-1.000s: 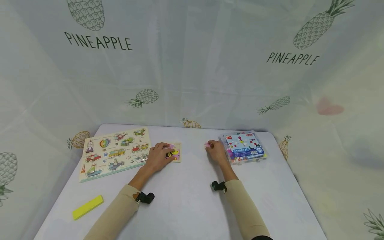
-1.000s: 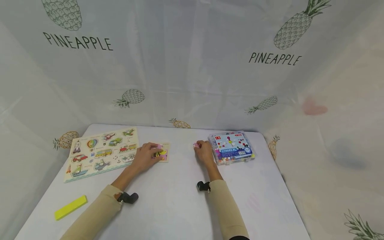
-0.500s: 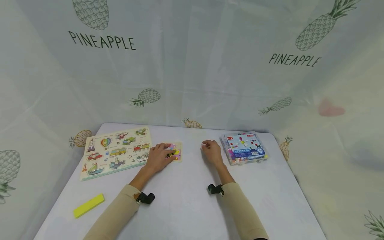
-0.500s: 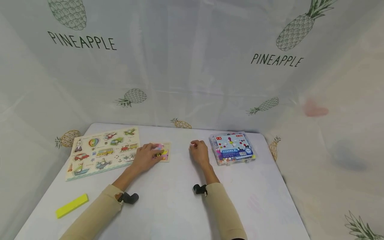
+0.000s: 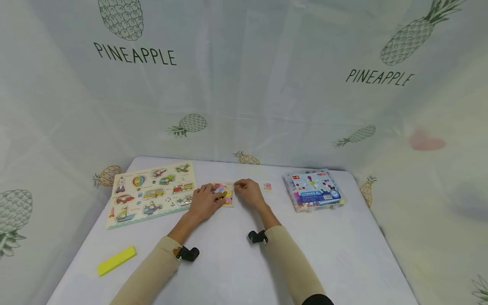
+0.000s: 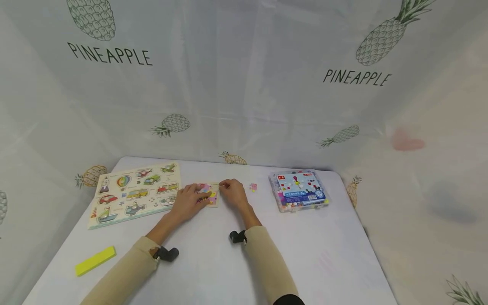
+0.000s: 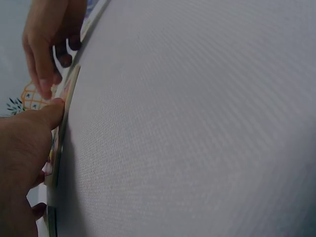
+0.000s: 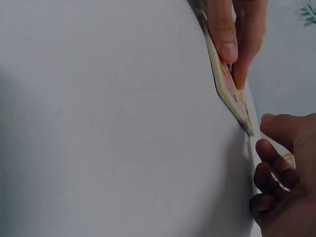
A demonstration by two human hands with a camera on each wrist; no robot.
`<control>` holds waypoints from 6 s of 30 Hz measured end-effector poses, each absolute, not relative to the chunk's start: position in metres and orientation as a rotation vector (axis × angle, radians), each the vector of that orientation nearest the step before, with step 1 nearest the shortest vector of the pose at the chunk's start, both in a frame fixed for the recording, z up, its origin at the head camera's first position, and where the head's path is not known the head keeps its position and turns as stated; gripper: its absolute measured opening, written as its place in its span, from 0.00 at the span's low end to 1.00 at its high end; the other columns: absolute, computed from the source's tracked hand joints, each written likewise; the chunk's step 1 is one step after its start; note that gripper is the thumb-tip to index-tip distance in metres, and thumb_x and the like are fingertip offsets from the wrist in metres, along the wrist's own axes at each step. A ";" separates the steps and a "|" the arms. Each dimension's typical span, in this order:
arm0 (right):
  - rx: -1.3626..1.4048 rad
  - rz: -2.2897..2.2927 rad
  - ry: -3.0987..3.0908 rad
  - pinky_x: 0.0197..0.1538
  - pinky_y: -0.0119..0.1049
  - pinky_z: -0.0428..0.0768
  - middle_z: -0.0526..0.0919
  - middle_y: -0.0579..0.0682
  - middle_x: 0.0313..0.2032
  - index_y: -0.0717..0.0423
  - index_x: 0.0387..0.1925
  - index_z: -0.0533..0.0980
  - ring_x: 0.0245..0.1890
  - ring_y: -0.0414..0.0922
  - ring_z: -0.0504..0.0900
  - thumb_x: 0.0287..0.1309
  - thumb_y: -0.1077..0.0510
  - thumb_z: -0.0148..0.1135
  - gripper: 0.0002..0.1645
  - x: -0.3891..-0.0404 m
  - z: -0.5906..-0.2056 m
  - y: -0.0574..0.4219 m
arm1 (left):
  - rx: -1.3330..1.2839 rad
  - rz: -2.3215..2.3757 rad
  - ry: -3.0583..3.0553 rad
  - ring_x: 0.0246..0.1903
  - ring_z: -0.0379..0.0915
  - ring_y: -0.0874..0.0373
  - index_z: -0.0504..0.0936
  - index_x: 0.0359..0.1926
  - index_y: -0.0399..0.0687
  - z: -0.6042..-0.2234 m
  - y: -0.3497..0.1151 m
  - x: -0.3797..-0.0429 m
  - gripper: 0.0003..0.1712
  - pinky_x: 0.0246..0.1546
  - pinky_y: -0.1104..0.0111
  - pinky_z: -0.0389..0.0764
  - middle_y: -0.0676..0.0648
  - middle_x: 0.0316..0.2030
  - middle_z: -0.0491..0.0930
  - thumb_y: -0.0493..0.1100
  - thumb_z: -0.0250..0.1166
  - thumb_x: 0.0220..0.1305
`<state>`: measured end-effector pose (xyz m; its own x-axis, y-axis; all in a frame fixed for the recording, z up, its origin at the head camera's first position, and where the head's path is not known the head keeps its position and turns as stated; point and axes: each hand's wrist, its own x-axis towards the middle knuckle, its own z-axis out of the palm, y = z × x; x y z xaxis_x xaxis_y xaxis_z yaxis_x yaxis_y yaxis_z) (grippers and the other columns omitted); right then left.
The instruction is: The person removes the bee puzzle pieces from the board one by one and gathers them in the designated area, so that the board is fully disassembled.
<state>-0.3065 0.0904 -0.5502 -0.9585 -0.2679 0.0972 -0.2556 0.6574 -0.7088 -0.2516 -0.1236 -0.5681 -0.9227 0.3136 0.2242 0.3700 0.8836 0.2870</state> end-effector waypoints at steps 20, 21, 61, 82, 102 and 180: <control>-0.417 -0.929 2.882 0.47 0.40 0.76 0.80 0.45 0.39 0.46 0.51 0.87 0.40 0.41 0.75 0.68 0.49 0.63 0.15 -0.309 -0.549 0.066 | -0.479 -0.562 -2.905 0.64 0.65 0.41 0.85 0.58 0.62 -0.570 -0.122 -0.255 0.21 0.59 0.39 0.65 0.38 0.66 0.70 0.60 0.63 0.69; -0.416 -0.935 2.876 0.47 0.40 0.76 0.80 0.45 0.39 0.46 0.50 0.87 0.40 0.41 0.75 0.68 0.49 0.62 0.15 -0.309 -0.549 0.065 | -0.478 -0.558 -2.906 0.64 0.65 0.41 0.85 0.58 0.61 -0.571 -0.122 -0.255 0.21 0.59 0.40 0.65 0.39 0.65 0.70 0.60 0.63 0.69; -0.219 -1.191 2.775 0.46 0.44 0.74 0.84 0.44 0.35 0.49 0.37 0.84 0.34 0.42 0.78 0.67 0.51 0.63 0.08 -0.308 -0.547 0.054 | -0.468 -0.520 -2.930 0.65 0.64 0.41 0.87 0.56 0.61 -0.568 -0.123 -0.255 0.21 0.58 0.41 0.66 0.38 0.66 0.69 0.61 0.63 0.69; -0.170 -1.602 2.687 0.31 0.33 0.76 0.87 0.51 0.31 0.52 0.38 0.83 0.31 0.47 0.84 0.65 0.54 0.65 0.07 -0.310 -0.540 0.093 | -0.452 -0.540 -2.912 0.66 0.62 0.41 0.87 0.56 0.62 -0.564 -0.124 -0.253 0.20 0.59 0.39 0.64 0.38 0.66 0.69 0.60 0.64 0.68; 0.051 -1.427 2.915 0.39 0.38 0.79 0.87 0.49 0.35 0.53 0.41 0.85 0.35 0.45 0.82 0.64 0.56 0.66 0.08 -0.305 -0.552 0.160 | -0.474 -0.602 -2.909 0.66 0.63 0.41 0.86 0.57 0.61 -0.560 -0.122 -0.250 0.19 0.59 0.40 0.65 0.38 0.66 0.70 0.57 0.64 0.69; 0.024 -1.221 2.983 0.41 0.40 0.77 0.85 0.50 0.37 0.53 0.40 0.86 0.37 0.47 0.79 0.64 0.56 0.66 0.07 -0.313 -0.555 0.161 | -0.507 -0.647 -2.857 0.63 0.70 0.41 0.86 0.56 0.56 -0.559 -0.124 -0.249 0.16 0.56 0.38 0.70 0.37 0.64 0.74 0.44 0.63 0.71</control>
<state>-0.3133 0.1606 -0.5550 -0.9965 0.0449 0.0702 -0.0173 0.7133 -0.7006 -0.2491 -0.1235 -0.5593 -0.9281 0.2888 0.2351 0.3619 0.8482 0.3867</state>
